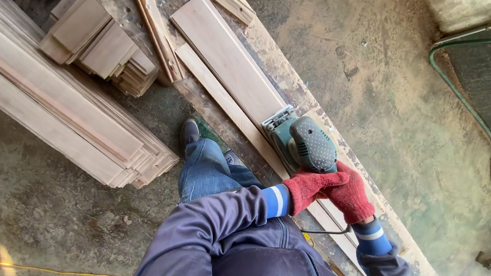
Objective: Sanding wood planks using an orbital sander and manual sandpaper.
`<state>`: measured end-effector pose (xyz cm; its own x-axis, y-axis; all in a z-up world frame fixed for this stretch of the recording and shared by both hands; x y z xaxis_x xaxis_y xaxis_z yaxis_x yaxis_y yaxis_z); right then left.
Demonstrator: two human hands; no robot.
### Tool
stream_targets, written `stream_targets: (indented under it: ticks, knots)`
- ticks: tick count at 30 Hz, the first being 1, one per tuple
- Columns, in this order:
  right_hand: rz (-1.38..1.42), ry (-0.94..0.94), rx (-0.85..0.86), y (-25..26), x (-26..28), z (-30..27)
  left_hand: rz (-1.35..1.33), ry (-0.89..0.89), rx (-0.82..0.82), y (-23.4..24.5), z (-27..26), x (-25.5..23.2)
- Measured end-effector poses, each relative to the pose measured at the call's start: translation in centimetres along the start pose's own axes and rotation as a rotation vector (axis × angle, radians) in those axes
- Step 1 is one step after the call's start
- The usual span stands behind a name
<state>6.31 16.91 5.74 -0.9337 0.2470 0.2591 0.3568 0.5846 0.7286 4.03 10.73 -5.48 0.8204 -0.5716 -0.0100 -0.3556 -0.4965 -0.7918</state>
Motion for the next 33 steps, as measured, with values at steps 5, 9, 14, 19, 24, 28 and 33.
stream_targets:
  ticks: [5, 9, 14, 19, 24, 28, 33]
  knots:
    - [-0.03, -0.007, 0.007, -0.3, 2.6, 0.4, -0.211, 0.019, 0.005, 1.8, 1.2, -0.6]
    - [-0.077, 0.003, 0.006, -1.4, 3.2, 2.4, -0.202, 0.074, 0.024, 2.4, 0.4, -3.5]
    - [-0.129, -0.023, 0.024, -1.9, 9.5, 3.0, -0.126, 0.053, 0.03, 4.5, 0.1, -8.2]
    - [-0.093, -0.005, 0.016, -2.3, 15.6, 4.3, -0.142, 0.072, 0.025, 4.7, -0.9, -14.4]
    - [-0.088, 0.012, 0.029, -2.6, 20.7, 5.8, -0.125, 0.038, -0.025, 6.3, -0.2, -19.0]
    - [-0.093, 0.063, 0.011, -2.8, 25.5, 7.1, -0.008, 0.006, -0.091, 5.1, -4.3, -26.4]
    - [-0.097, 0.128, 0.017, -3.3, 30.9, 8.4, 0.076, -0.06, -0.121, 5.9, -4.2, -31.5]
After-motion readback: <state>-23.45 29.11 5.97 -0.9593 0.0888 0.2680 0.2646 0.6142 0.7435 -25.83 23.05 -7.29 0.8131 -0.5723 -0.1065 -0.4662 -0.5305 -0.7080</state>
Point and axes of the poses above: each hand's wrist, its own z-axis towards the middle knuckle, its own y-axis out of the back of the hand, x = y × z, the point moved 8 cm from there along z, towards the middle knuckle, and after that the axes turned 2 degrees about x, right-handed, at the moved point
